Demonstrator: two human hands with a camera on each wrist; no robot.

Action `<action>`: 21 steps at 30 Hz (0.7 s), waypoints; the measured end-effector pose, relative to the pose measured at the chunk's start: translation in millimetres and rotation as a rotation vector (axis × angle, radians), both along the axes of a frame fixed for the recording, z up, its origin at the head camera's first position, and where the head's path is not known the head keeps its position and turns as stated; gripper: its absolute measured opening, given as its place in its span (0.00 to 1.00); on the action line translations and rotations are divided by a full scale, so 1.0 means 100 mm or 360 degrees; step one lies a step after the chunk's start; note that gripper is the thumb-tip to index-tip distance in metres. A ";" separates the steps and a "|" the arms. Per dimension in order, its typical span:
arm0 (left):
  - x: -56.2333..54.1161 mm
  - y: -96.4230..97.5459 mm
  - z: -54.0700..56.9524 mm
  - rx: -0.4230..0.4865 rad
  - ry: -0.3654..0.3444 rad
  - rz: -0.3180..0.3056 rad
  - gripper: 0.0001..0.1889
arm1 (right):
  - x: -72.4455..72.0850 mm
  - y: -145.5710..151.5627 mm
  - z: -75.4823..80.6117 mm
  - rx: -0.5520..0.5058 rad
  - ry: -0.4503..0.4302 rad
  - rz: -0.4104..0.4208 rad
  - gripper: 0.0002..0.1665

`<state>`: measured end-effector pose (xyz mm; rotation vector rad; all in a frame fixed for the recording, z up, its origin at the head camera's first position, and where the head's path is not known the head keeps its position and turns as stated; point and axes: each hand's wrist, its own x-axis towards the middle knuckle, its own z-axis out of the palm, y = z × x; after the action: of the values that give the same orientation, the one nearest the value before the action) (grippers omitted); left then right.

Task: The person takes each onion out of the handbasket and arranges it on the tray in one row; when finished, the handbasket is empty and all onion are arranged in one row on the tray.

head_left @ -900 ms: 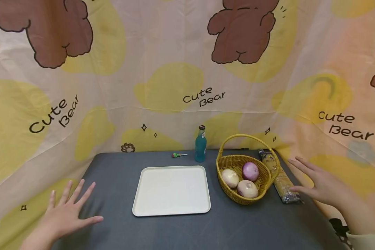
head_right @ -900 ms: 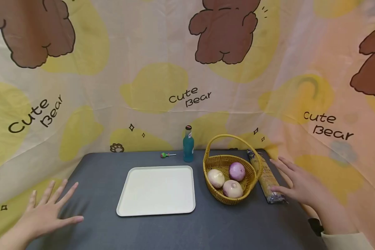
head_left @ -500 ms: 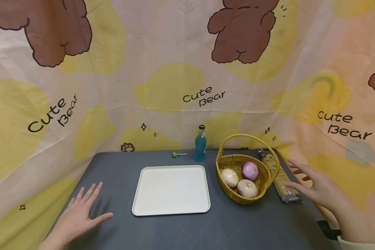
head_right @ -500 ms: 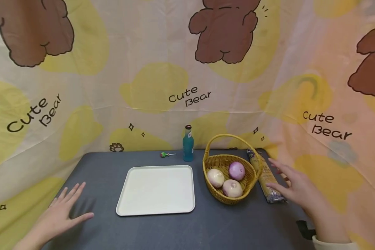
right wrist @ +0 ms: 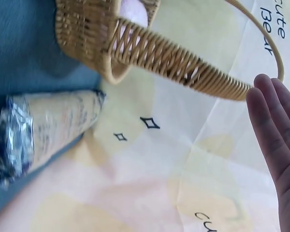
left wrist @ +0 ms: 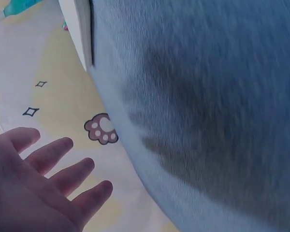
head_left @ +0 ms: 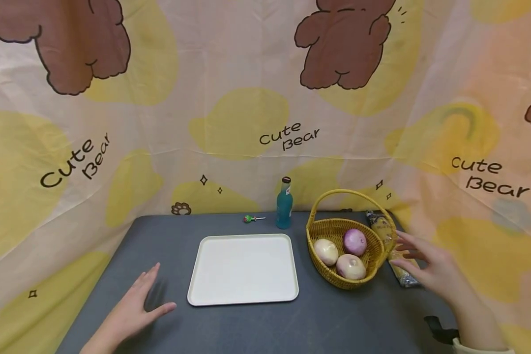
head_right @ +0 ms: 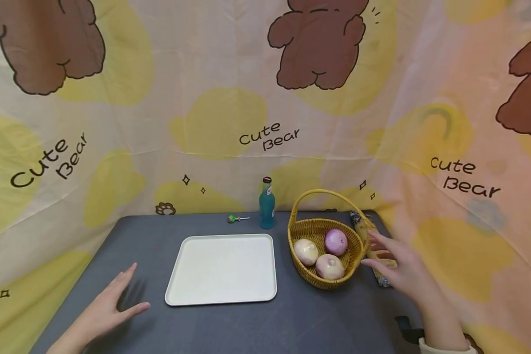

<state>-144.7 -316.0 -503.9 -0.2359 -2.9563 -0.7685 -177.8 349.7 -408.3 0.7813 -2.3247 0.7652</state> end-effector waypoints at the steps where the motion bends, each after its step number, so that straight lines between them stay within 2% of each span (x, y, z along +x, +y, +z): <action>1: -0.01 0.02 -0.01 0.0005 0.0000 0.0000 0.58 | 0.00 -0.02 -0.02 -0.0024 -0.0005 0.0010 0.48; 5: -0.04 0.10 -0.01 0.0028 -0.0007 0.0001 0.58 | -0.01 -0.08 -0.07 -0.0092 -0.0019 0.0068 0.48; 9: -0.07 0.20 0.00 0.0060 -0.0023 0.0018 0.58 | -0.03 -0.14 -0.12 -0.0084 0.0012 0.0091 0.48; 17: -0.12 0.31 -0.11 0.0100 0.0008 0.0045 0.59 | -0.06 -0.33 -0.23 -0.0153 -0.0050 0.0128 0.46; 21: -0.15 0.38 -0.13 0.0102 -0.0022 0.0040 0.59 | -0.10 -0.39 -0.30 -0.0122 -0.0081 0.0124 0.46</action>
<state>-159.9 -278.1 -516.8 -0.1900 -2.9353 -0.8638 -188.2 311.1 -437.8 0.8314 -2.3061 0.9130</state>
